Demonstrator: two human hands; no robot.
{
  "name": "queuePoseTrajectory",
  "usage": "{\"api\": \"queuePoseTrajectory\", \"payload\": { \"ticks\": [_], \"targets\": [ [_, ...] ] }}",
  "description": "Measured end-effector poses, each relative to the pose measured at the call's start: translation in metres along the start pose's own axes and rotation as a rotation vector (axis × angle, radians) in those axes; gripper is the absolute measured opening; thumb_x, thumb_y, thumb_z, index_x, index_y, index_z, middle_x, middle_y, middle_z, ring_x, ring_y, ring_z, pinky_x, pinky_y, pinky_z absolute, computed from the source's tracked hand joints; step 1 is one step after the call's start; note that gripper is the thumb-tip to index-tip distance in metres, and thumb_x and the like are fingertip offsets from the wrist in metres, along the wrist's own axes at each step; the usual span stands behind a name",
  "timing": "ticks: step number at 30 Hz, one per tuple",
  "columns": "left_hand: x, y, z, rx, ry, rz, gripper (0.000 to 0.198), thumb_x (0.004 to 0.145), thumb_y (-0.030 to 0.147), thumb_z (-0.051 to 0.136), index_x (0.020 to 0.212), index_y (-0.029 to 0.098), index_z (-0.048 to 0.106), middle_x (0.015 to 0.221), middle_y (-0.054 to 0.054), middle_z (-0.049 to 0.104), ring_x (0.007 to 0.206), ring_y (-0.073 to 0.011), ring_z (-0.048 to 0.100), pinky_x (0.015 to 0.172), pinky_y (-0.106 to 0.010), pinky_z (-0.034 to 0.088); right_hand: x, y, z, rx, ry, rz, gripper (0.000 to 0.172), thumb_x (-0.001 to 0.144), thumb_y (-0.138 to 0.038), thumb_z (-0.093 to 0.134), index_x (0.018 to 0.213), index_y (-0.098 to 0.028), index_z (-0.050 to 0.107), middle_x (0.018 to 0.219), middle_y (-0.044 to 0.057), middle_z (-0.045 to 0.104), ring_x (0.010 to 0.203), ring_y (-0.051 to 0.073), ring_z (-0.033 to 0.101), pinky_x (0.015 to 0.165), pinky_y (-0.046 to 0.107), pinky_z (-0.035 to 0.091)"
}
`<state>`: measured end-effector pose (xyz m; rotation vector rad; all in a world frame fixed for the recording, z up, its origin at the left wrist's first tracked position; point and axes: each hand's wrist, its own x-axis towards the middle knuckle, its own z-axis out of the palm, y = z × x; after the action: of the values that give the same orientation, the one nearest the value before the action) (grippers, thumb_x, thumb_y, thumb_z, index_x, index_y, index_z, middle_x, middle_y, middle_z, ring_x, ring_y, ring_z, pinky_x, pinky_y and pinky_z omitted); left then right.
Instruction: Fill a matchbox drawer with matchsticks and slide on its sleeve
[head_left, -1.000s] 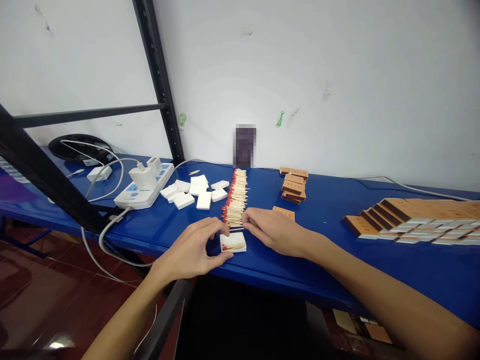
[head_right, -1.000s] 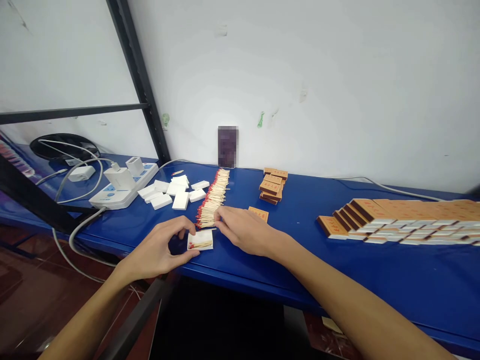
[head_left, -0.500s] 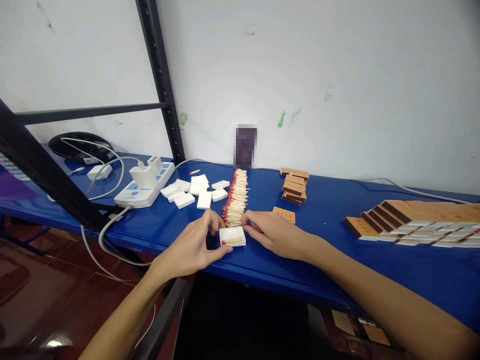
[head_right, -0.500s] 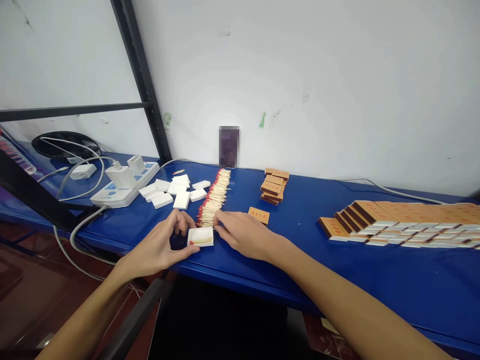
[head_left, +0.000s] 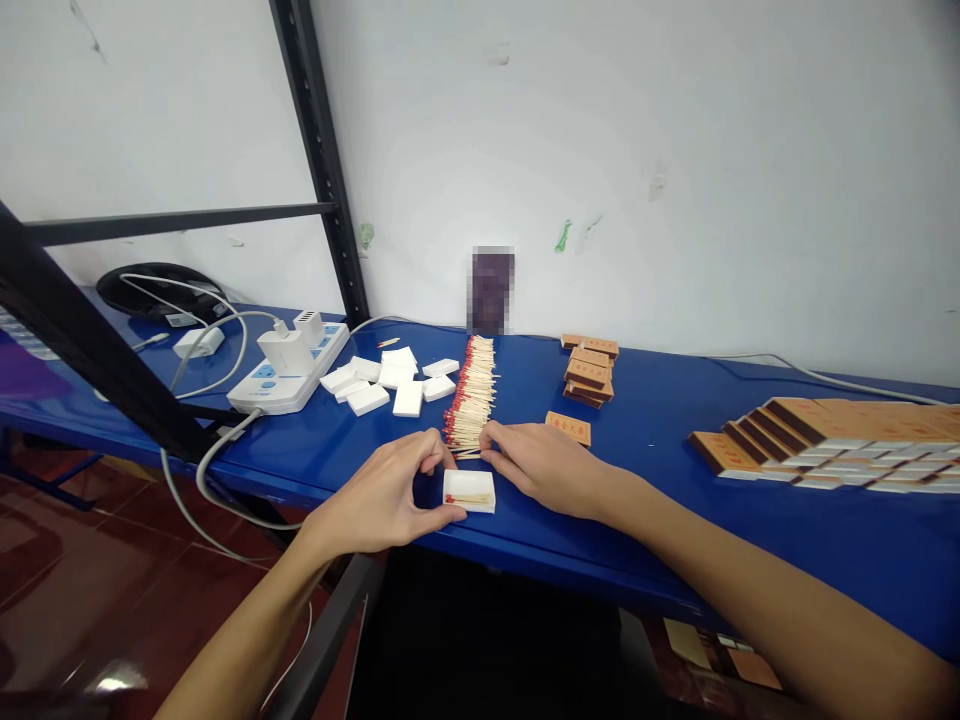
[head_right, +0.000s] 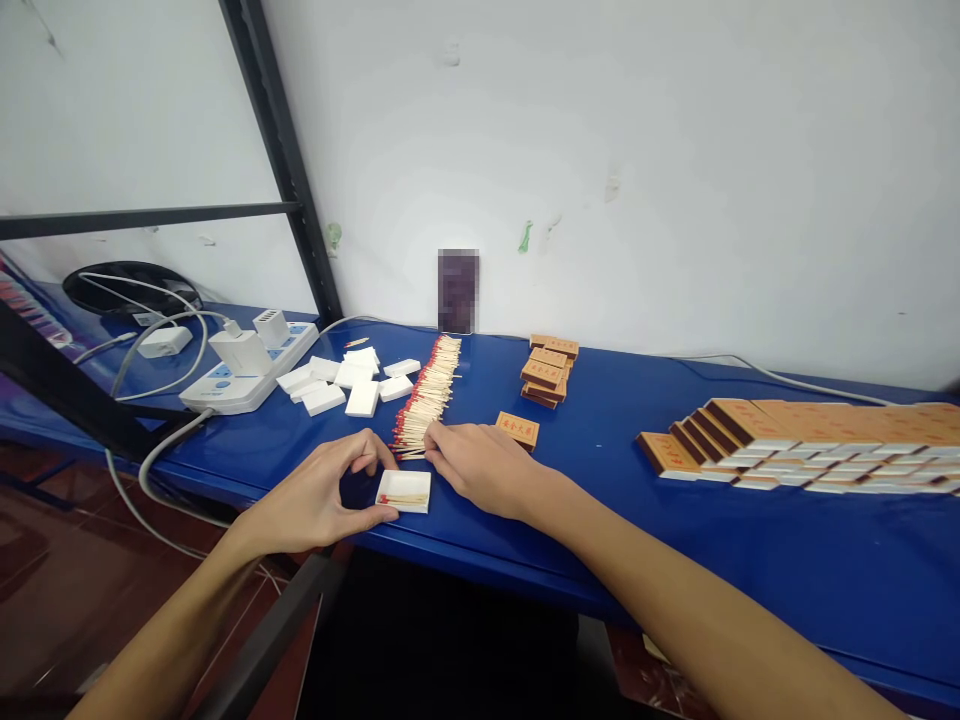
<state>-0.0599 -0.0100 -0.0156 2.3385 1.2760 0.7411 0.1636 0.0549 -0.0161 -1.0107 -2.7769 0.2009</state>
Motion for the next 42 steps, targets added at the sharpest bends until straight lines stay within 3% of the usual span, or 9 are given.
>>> {"api": "queuePoseTrajectory", "payload": {
  "ticks": [5,19,29,36,42],
  "targets": [
    [0.001,0.002,0.0,-0.01,0.013,0.001,0.037,0.077,0.037,0.067,0.074,0.021,0.033,0.086,0.0,0.061,0.074,-0.0146,0.053,0.067,-0.027,0.039,-0.002,-0.001,-0.002,-0.012,0.004,0.001,0.018,0.1,-0.028,0.035,0.094,-0.019,0.049,0.083,0.005,0.066,0.071,0.018,0.061,0.059,0.027,0.031],
    [0.002,0.001,-0.001,-0.011,-0.02,0.041,0.028,0.078,0.035,0.067,0.079,0.02,0.043,0.083,0.001,0.058,0.073,-0.0137,0.051,0.068,-0.027,0.038,-0.002,-0.001,-0.004,0.031,-0.003,-0.031,0.017,0.1,-0.026,0.037,0.091,-0.019,0.049,0.082,0.004,0.064,0.07,0.017,0.058,0.06,0.028,0.032],
    [0.004,0.002,0.0,-0.018,0.029,-0.043,0.031,0.079,0.036,0.067,0.077,0.02,0.041,0.079,0.003,0.053,0.068,-0.0123,0.046,0.063,-0.025,0.035,-0.008,-0.002,-0.011,0.209,0.048,-0.062,0.02,0.1,-0.032,0.035,0.095,-0.02,0.049,0.067,-0.002,0.053,0.059,0.014,0.045,0.057,0.027,0.03],
    [0.003,0.001,0.001,-0.014,0.035,-0.018,0.026,0.079,0.037,0.066,0.081,0.02,0.046,0.077,0.002,0.052,0.068,-0.0129,0.046,0.062,-0.025,0.036,-0.007,-0.009,-0.007,0.133,0.054,-0.16,0.019,0.099,-0.026,0.037,0.088,-0.02,0.051,0.068,-0.002,0.056,0.063,0.014,0.045,0.076,0.032,0.03],
    [0.003,0.0,0.001,-0.013,0.026,-0.006,0.025,0.08,0.038,0.066,0.085,0.02,0.05,0.08,0.002,0.056,0.07,-0.0136,0.049,0.063,-0.026,0.037,-0.007,-0.009,-0.007,0.174,0.09,-0.134,0.019,0.099,-0.028,0.038,0.086,-0.02,0.05,0.072,-0.001,0.055,0.072,0.016,0.046,0.079,0.034,0.028]
  ]
}}
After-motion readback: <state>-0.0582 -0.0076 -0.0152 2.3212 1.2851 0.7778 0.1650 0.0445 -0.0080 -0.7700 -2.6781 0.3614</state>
